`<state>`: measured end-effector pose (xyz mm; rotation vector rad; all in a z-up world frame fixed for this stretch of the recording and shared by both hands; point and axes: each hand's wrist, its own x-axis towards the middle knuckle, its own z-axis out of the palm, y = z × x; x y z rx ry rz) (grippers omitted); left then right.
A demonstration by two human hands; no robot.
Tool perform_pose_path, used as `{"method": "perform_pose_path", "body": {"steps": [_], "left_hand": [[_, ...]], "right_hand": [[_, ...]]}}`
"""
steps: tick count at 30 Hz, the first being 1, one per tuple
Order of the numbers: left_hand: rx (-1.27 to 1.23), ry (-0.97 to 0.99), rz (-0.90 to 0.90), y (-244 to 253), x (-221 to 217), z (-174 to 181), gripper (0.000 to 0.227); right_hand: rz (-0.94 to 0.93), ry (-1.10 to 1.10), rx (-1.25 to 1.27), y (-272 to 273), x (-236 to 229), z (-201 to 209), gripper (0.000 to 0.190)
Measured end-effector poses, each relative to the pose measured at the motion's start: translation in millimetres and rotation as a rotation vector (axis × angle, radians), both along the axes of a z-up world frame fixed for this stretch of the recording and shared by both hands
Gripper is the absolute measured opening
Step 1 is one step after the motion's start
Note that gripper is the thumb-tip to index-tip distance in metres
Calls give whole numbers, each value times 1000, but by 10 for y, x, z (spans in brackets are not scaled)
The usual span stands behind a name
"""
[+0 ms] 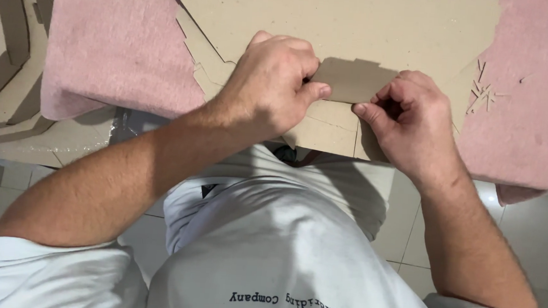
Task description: The person assembles octagonal cardboard boxes at a padded work table. They align a box base with its lid, fold and press the side flaps and tabs inward one by one, run their thumbs along the edges to seat the folds, then set the finished box aside and pick up the next one.
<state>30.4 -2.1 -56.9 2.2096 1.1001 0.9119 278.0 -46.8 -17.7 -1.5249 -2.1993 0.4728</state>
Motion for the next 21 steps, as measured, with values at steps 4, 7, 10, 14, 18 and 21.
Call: {"method": "perform_pose_path", "body": {"steps": [4, 7, 10, 14, 18, 21], "left_hand": [[-85, 95, -17, 21, -18, 128, 31], [-167, 373, 30, 78, 30, 314, 50], [-147, 380, 162, 72, 22, 395, 90], [-80, 437, 180, 124, 95, 541, 119], [-478, 388, 44, 85, -49, 854, 85], [-331, 461, 84, 184, 78, 624, 100]], "right_hand": [[-123, -67, -138, 29, -73, 97, 30], [-218, -84, -252, 97, -215, 278, 25], [-212, -257, -280, 187, -342, 385, 42], [-160, -453, -308, 378, -329, 418, 53], [-264, -372, -491, 412, -333, 498, 38], [-214, -409, -389, 417, -391, 451, 59]]}}
